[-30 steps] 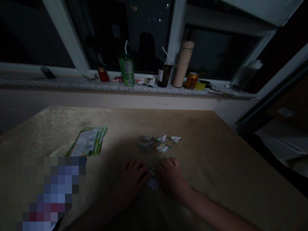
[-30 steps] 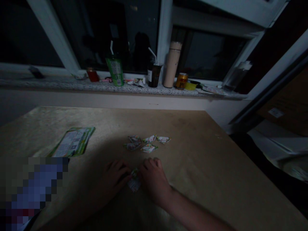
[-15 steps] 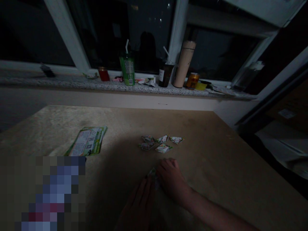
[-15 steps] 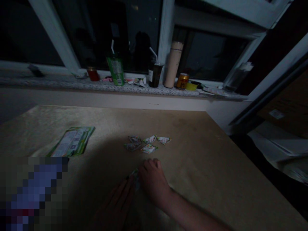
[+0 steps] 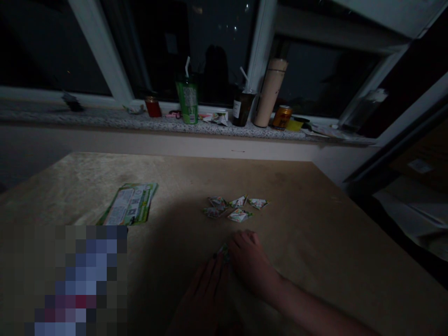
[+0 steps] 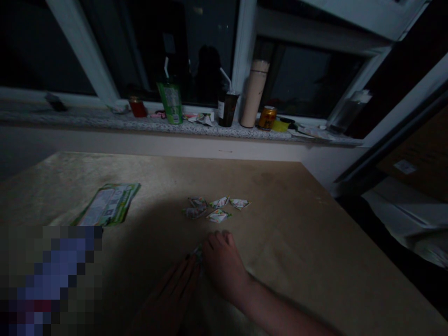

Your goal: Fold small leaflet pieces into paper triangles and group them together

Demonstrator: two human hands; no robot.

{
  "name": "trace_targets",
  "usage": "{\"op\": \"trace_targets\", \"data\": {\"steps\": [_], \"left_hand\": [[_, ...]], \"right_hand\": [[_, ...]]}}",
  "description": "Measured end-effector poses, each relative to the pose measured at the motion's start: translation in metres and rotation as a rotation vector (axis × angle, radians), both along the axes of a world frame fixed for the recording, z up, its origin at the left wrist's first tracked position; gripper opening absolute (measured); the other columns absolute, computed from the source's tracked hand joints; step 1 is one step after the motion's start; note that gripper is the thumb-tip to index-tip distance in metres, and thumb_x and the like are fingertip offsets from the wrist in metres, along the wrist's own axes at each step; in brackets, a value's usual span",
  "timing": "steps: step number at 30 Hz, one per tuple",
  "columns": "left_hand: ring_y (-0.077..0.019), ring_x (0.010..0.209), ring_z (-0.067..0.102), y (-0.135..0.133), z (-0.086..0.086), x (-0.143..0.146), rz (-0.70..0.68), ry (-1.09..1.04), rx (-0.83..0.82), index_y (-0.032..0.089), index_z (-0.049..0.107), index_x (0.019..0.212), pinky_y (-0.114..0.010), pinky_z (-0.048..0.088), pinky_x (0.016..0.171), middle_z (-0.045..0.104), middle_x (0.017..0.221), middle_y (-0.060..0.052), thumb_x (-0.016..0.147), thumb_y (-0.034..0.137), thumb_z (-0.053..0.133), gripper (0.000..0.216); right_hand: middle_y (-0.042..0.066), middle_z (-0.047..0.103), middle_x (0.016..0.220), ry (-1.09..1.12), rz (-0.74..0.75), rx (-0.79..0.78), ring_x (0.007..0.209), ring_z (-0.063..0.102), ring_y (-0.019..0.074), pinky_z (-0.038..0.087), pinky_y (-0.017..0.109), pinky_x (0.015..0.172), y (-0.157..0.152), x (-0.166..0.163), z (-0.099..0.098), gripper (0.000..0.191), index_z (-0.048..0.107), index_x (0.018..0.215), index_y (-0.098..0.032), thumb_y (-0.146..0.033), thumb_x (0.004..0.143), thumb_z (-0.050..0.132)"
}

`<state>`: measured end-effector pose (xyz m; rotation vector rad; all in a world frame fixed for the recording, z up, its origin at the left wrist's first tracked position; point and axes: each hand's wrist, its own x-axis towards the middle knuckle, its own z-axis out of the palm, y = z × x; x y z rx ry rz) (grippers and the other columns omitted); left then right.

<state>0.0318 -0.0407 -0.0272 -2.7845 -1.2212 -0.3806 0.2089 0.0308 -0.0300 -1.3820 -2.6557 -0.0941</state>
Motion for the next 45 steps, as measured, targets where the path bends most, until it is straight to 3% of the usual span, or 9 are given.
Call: {"op": "trace_targets", "data": {"steps": [7,14,17,22,26,31,34,37,45], "left_hand": [[-0.0287,0.133,0.035,0.001,-0.004,-0.001,0.026,-0.03,-0.033,0.004,0.017,0.148,-0.037,0.031,0.106,0.036,0.145,-0.019,0.087,0.049,0.051,0.083],[-0.0301,0.132,0.036,0.007,0.002,-0.001,-0.006,0.02,-0.053,0.004,0.04,0.139,-0.04,0.029,0.107,0.039,0.144,-0.018,0.086,0.046,0.051,0.069],[-0.0325,0.131,0.036,0.009,0.004,-0.002,-0.005,0.016,-0.075,0.005,0.041,0.138,-0.043,0.031,0.106,0.037,0.144,-0.019,0.085,0.049,0.052,0.07],[-0.0341,0.133,0.032,0.01,0.004,0.0,-0.035,-0.054,-0.148,0.002,0.024,0.146,-0.043,0.033,0.106,0.029,0.147,-0.023,0.085,0.058,0.053,0.088],[-0.0348,0.134,0.032,0.01,0.004,-0.002,-0.038,-0.089,-0.219,0.006,0.011,0.15,-0.044,0.034,0.106,0.026,0.148,-0.022,0.085,0.057,0.055,0.094],[-0.0344,0.134,0.03,0.011,0.009,-0.005,-0.053,-0.075,-0.262,0.005,0.012,0.149,-0.045,0.034,0.106,0.024,0.149,-0.022,0.084,0.052,0.059,0.093],[-0.0334,0.136,0.026,0.012,0.013,-0.004,-0.034,-0.06,-0.292,0.006,0.017,0.149,-0.045,0.034,0.107,0.022,0.15,-0.021,0.08,0.051,0.064,0.094],[-0.0336,0.137,0.024,0.013,0.016,-0.002,-0.019,-0.044,-0.326,0.009,0.022,0.148,-0.046,0.033,0.107,0.02,0.151,-0.019,0.078,0.052,0.066,0.093],[-0.0355,0.136,0.026,0.013,0.015,0.002,-0.002,-0.075,-0.342,0.013,0.026,0.148,-0.048,0.033,0.106,0.023,0.15,-0.018,0.078,0.056,0.064,0.09]], "right_hand": [[0.006,0.058,0.089,-0.019,0.018,0.018,0.086,0.05,0.023,0.033,0.039,0.08,-0.002,-0.002,0.004,0.005,0.058,0.088,-0.017,-0.012,0.087,0.057],[0.006,0.059,0.087,-0.02,0.024,0.01,0.084,0.05,0.0232,0.033,0.039,0.078,0.0,-0.001,0.001,0.004,0.058,0.087,-0.017,-0.014,0.087,0.058],[0.005,0.06,0.088,0.001,0.027,-0.008,0.086,0.051,0.0226,0.032,0.038,0.078,0.001,0.0,0.001,0.005,0.058,0.087,-0.018,-0.013,0.088,0.057],[0.005,0.06,0.089,-0.009,0.034,-0.042,0.087,0.052,0.0227,0.032,0.038,0.078,0.0,0.002,0.009,0.006,0.058,0.088,-0.018,-0.012,0.087,0.057],[0.006,0.06,0.088,-0.03,0.031,-0.043,0.085,0.052,0.0229,0.032,0.038,0.077,-0.001,0.001,0.008,0.007,0.058,0.087,-0.017,-0.01,0.087,0.056],[0.005,0.06,0.088,0.074,0.002,-0.06,0.086,0.052,0.0222,0.032,0.037,0.08,0.0,0.003,0.003,0.007,0.057,0.086,-0.018,-0.012,0.088,0.056],[0.003,0.059,0.086,0.312,-0.097,-0.144,0.083,0.052,0.0187,0.034,0.032,0.079,0.002,0.011,0.01,0.009,0.053,0.084,-0.018,-0.011,0.085,0.058],[-0.002,0.057,0.08,0.474,-0.005,-0.304,0.079,0.053,0.0142,0.035,0.028,0.078,0.008,0.025,0.021,0.014,0.052,0.078,-0.018,-0.006,0.083,0.059],[-0.005,0.054,0.065,0.525,0.118,-0.562,0.064,0.051,0.01,0.037,0.021,0.062,0.027,0.04,0.029,0.012,0.063,0.066,-0.017,-0.012,0.077,0.067]]}}
